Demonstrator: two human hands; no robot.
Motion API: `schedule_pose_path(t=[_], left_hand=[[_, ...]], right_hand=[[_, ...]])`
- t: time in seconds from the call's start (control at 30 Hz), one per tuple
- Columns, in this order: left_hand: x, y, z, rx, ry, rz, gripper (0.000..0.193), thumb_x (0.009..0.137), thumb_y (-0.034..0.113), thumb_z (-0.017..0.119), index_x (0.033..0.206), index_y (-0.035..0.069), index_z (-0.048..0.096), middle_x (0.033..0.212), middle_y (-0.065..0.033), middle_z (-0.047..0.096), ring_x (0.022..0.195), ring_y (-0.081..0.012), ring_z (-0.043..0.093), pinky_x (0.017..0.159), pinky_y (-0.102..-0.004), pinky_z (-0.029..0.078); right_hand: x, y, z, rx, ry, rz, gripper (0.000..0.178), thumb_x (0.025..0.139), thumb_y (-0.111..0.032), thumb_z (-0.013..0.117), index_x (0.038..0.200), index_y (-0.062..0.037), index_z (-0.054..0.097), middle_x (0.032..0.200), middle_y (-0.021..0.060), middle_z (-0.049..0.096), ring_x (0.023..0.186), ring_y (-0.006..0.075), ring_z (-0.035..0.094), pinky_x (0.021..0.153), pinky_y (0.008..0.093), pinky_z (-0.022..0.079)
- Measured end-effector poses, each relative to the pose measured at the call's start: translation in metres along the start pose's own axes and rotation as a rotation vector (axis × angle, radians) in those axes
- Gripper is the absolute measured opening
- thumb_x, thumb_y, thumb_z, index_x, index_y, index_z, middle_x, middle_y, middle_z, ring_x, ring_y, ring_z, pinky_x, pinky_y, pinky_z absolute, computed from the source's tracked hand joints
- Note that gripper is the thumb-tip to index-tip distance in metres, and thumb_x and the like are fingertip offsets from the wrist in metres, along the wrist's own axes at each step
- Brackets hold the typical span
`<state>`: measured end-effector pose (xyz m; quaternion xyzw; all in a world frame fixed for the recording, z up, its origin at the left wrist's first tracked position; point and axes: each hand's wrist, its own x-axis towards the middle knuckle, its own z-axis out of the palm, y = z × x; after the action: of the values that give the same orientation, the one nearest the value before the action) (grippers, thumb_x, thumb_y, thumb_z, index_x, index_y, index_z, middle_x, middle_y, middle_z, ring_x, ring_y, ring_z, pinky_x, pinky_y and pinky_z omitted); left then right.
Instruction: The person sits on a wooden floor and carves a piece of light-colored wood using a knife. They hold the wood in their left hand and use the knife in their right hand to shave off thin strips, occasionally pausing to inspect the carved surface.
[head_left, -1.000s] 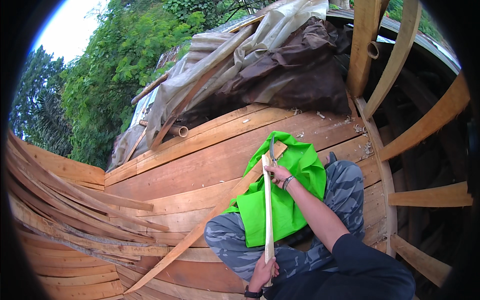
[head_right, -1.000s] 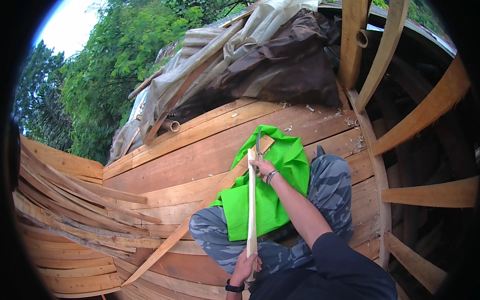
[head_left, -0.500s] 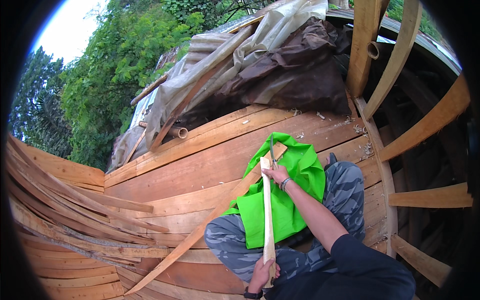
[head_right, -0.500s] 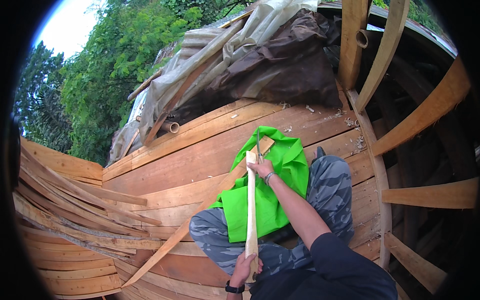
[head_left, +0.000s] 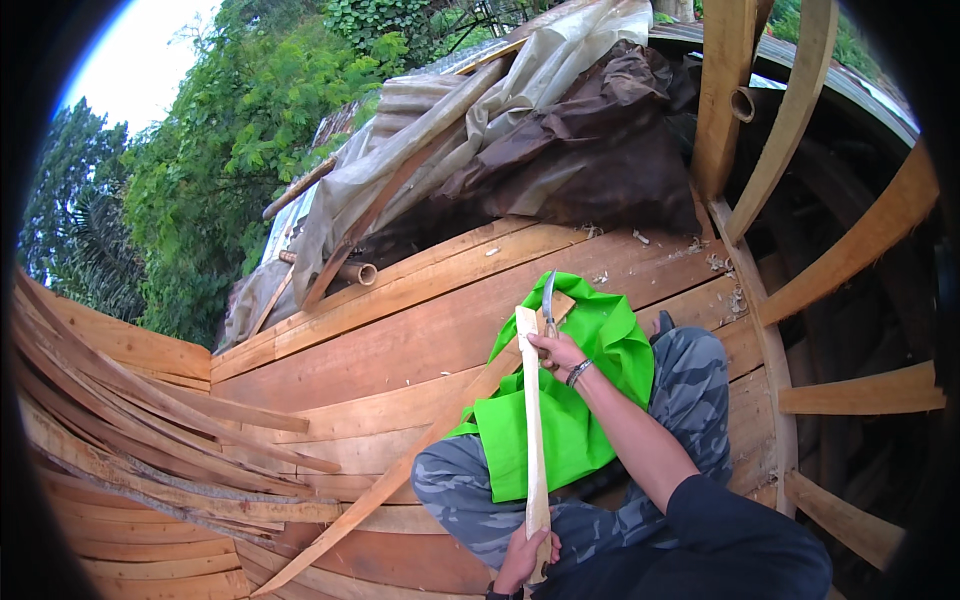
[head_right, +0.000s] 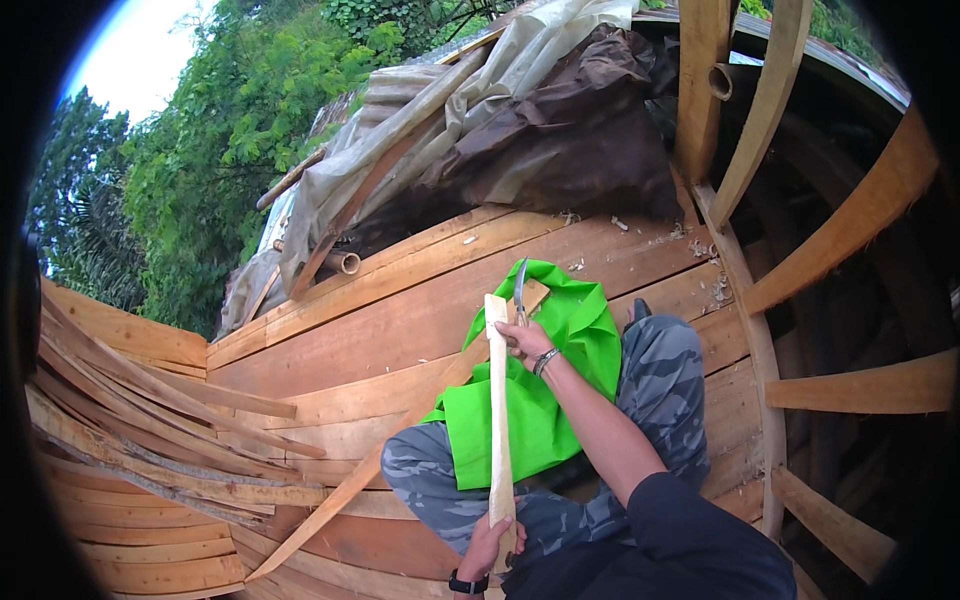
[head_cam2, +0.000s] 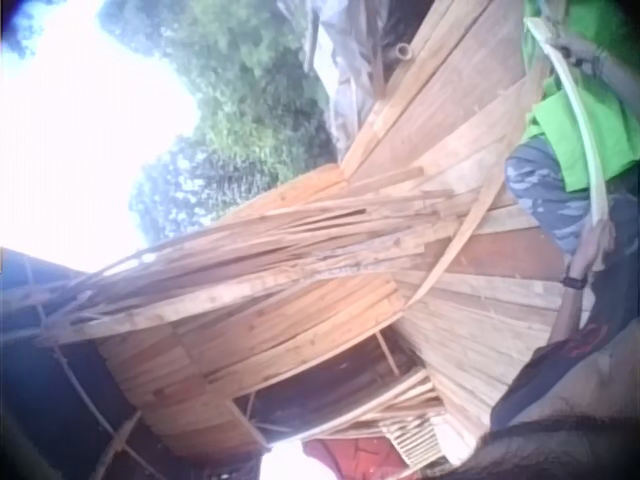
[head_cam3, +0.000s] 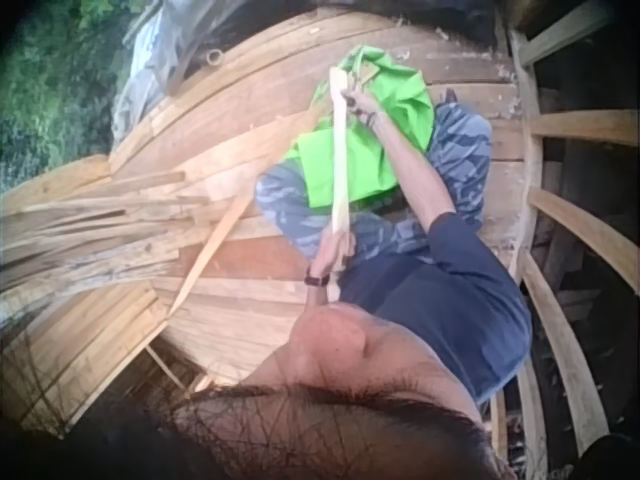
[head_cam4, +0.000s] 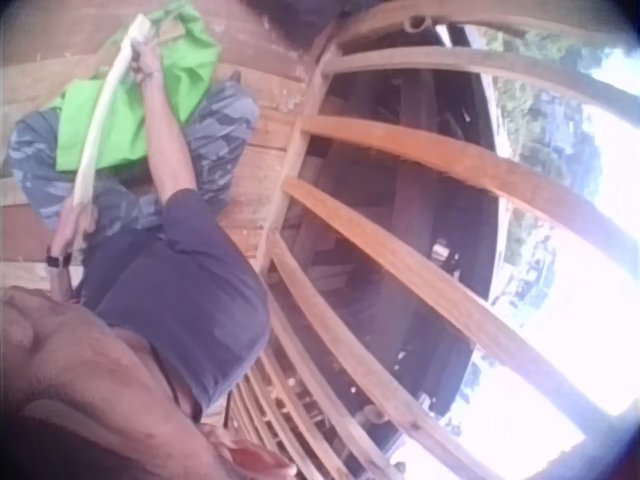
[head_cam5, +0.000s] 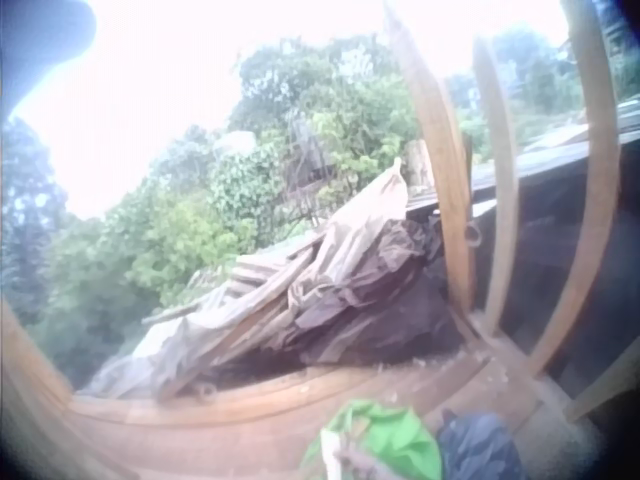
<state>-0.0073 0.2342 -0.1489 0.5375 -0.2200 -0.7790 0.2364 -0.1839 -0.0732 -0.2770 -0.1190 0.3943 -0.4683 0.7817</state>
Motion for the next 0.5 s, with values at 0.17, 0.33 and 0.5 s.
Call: schedule_pose_path(t=[0.17,0.33,0.5], left_hand=[[-0.028,-0.014,-0.008,0.121,-0.074,0.007,0.043,0.095,0.015,0.052,0.133,-0.003,0.042,0.092,-0.0124,0.062,0.081,-0.0175,0.064,0.074,-0.0292,0.052],[-0.048,0.01,0.023,0.388,0.151,0.101,0.026,0.092,0.02,0.061,0.11,0.002,0.055,0.083,-0.0039,0.059,0.069,-0.0111,0.056,0.057,-0.0246,0.046],[-0.045,0.088,0.083,0.591,0.605,0.953,0.041,0.086,0.017,0.068,0.117,-0.007,0.055,0.1,-0.0153,0.062,0.09,-0.0223,0.064,0.079,-0.0323,0.054]], right_hand=[[-0.085,-0.061,0.063,-0.025,-0.15,-0.23,0.031,0.083,-0.014,0.072,0.105,-0.005,0.052,0.079,0.001,0.062,0.052,0.0038,0.05,0.038,0.0177,0.033],[-0.183,-0.101,0.097,-0.219,-0.206,-0.362,0.033,0.085,-0.015,0.071,0.109,-0.0017,0.053,0.078,-0.0007,0.06,0.049,0.0021,0.046,0.039,0.0183,0.032],[-0.258,-0.106,0.112,-0.246,-0.116,-0.458,0.034,0.087,-0.015,0.069,0.111,0.0011,0.052,0.075,-0.0008,0.059,0.048,0.0013,0.045,0.04,0.0185,0.033]])
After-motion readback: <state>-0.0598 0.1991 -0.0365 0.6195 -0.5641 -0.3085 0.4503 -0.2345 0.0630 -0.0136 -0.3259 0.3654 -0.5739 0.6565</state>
